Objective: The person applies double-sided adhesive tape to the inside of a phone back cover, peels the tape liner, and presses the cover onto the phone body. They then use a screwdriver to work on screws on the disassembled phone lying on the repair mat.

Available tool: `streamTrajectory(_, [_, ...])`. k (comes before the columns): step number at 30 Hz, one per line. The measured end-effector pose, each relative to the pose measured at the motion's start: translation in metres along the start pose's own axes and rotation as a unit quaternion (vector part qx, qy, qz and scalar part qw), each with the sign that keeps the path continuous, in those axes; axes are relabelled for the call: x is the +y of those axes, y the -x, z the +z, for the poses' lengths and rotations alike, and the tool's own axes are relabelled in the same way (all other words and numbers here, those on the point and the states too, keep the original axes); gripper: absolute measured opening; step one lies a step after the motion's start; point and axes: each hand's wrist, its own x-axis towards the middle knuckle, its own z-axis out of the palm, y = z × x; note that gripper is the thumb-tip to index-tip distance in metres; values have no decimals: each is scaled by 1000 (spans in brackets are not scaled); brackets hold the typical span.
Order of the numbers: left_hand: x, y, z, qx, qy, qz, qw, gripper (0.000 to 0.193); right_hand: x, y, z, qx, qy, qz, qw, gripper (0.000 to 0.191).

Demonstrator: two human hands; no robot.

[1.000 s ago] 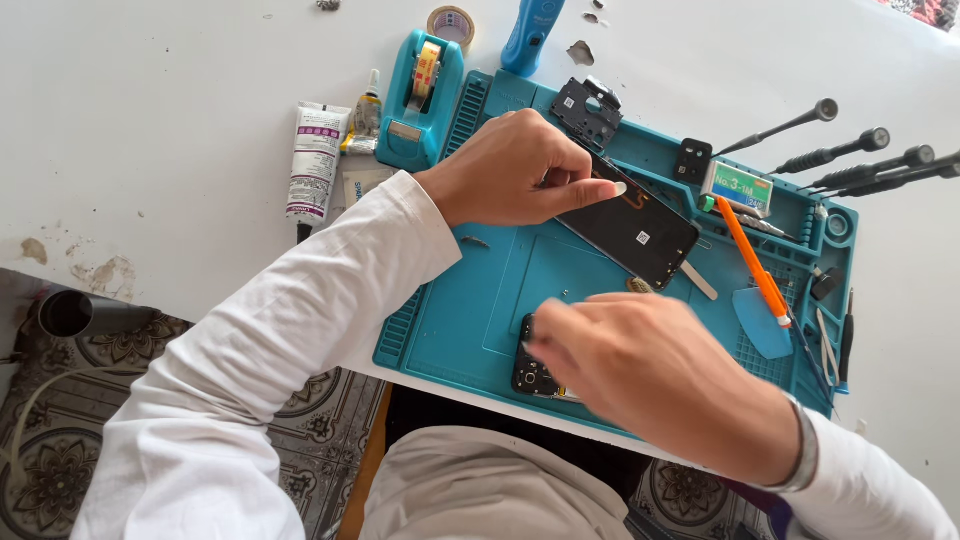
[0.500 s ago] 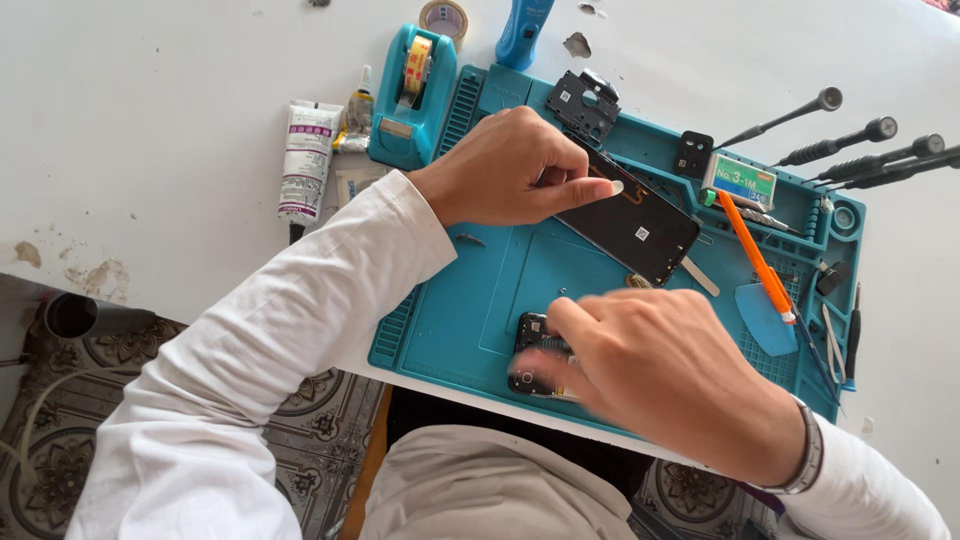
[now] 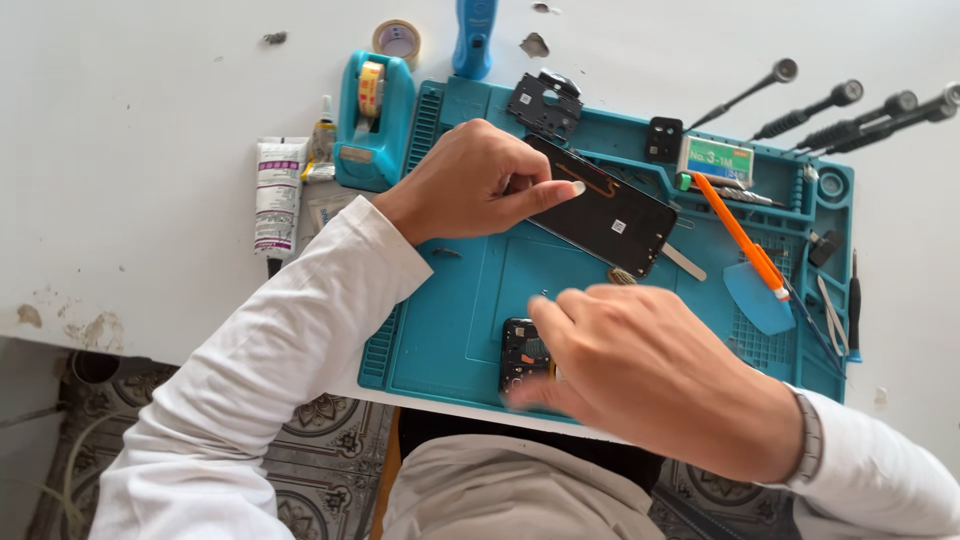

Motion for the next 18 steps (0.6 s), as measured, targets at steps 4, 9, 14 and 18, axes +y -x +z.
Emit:
streamTrajectory(4, [5, -6, 1, 5, 2, -3, 1000, 46, 4, 5, -4, 39, 42, -34, 998, 40])
streamTrajectory(9, [9, -13, 3, -2, -3, -13, 1000, 45, 8, 7, -10, -108, 41, 20, 993, 39])
streamTrajectory(14, [14, -16, 4, 2, 3, -11, 1000, 43, 10, 11, -19, -141, -21, 49, 989, 49])
streamTrajectory(18, [17, -21, 5, -3, 9, -10, 1000, 40, 17, 16, -26, -96, -26, -6, 995, 15])
